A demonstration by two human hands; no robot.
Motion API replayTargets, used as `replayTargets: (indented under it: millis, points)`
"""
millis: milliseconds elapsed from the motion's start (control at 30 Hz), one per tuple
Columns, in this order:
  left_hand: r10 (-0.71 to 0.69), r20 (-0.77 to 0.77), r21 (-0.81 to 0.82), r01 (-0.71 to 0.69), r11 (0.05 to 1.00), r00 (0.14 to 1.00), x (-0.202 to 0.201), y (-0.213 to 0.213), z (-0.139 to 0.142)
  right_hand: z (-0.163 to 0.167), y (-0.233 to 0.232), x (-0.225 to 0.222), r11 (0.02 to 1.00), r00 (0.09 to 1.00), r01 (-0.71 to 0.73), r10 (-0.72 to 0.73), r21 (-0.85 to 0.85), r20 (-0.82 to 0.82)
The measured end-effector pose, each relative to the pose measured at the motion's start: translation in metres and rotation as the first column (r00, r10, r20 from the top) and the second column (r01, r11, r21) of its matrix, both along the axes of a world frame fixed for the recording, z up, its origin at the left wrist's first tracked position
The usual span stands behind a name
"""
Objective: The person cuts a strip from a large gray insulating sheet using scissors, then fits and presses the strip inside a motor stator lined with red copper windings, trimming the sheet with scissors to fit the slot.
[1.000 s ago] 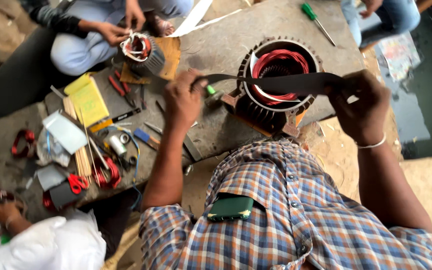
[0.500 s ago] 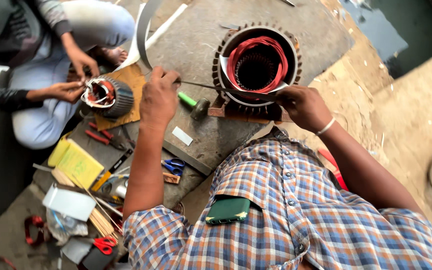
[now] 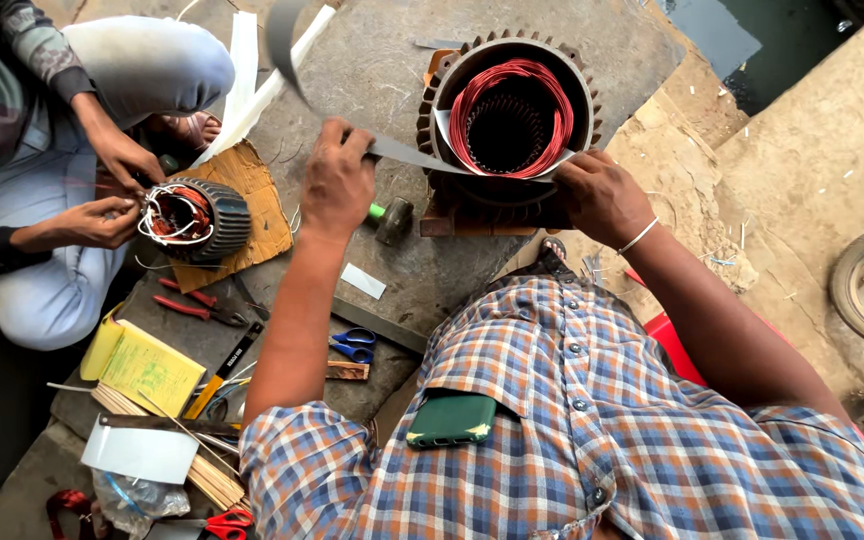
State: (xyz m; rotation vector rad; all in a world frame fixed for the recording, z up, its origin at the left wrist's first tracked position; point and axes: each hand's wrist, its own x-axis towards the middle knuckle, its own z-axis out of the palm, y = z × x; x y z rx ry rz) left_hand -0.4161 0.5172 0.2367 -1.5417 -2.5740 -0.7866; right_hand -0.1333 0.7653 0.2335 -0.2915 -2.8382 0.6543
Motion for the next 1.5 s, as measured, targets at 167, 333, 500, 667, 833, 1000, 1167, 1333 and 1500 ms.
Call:
replayTargets:
  millis: [167,333,500,667,833,1000,1167,1333,1500]
  points:
    - [-0.006,-0.028,0.043,0.008,0.999,1.000,-0.002,0.009,-0.010,0.002,0.006,-0.003,0.995,0.997,-0.061,0.058,0.077,0.046]
    - [-0.056,-0.175,0.068,0.069,0.995,0.983,-0.010,0.023,-0.006,0.005,0.001,-0.014,0.949,0.985,-0.040,-0.016,0.313,0.174]
    - [-0.176,-0.094,-0.230,0.151,0.961,0.980,0.022,0.031,0.004,0.011,-0.002,-0.021,0.906,0.984,-0.096,0.023,0.412,0.179]
    - [-0.335,-0.094,-0.241,0.305,0.921,0.938,0.080,0.056,-0.007,0.013,0.001,-0.021,0.867,0.983,-0.152,0.084,0.475,0.161]
    - [-0.319,-0.153,-0.188,0.290,0.939,0.935,0.102,0.074,-0.021,0.007,-0.001,-0.019,0.865,0.979,-0.169,0.093,0.473,0.180]
    - [-0.356,-0.263,-0.257,0.291,0.921,0.897,0.117,0.089,-0.036,-0.001,0.004,-0.019,0.876,0.980,-0.155,0.080,0.457,0.181]
    - [-0.340,-0.344,-0.153,0.305,0.940,0.875,0.105,0.097,-0.053,-0.013,0.006,-0.022,0.865,0.976,-0.176,0.093,0.469,0.195]
    - [-0.419,-0.290,-0.258,0.351,0.900,0.860,0.096,0.100,-0.066,-0.027,0.003,-0.020,0.935,0.992,-0.115,0.088,0.336,0.095]
    - [-0.344,-0.265,-0.200,0.297,0.934,0.901,0.093,0.097,-0.068,-0.041,0.005,-0.025,0.939,0.981,-0.157,0.112,0.306,0.158]
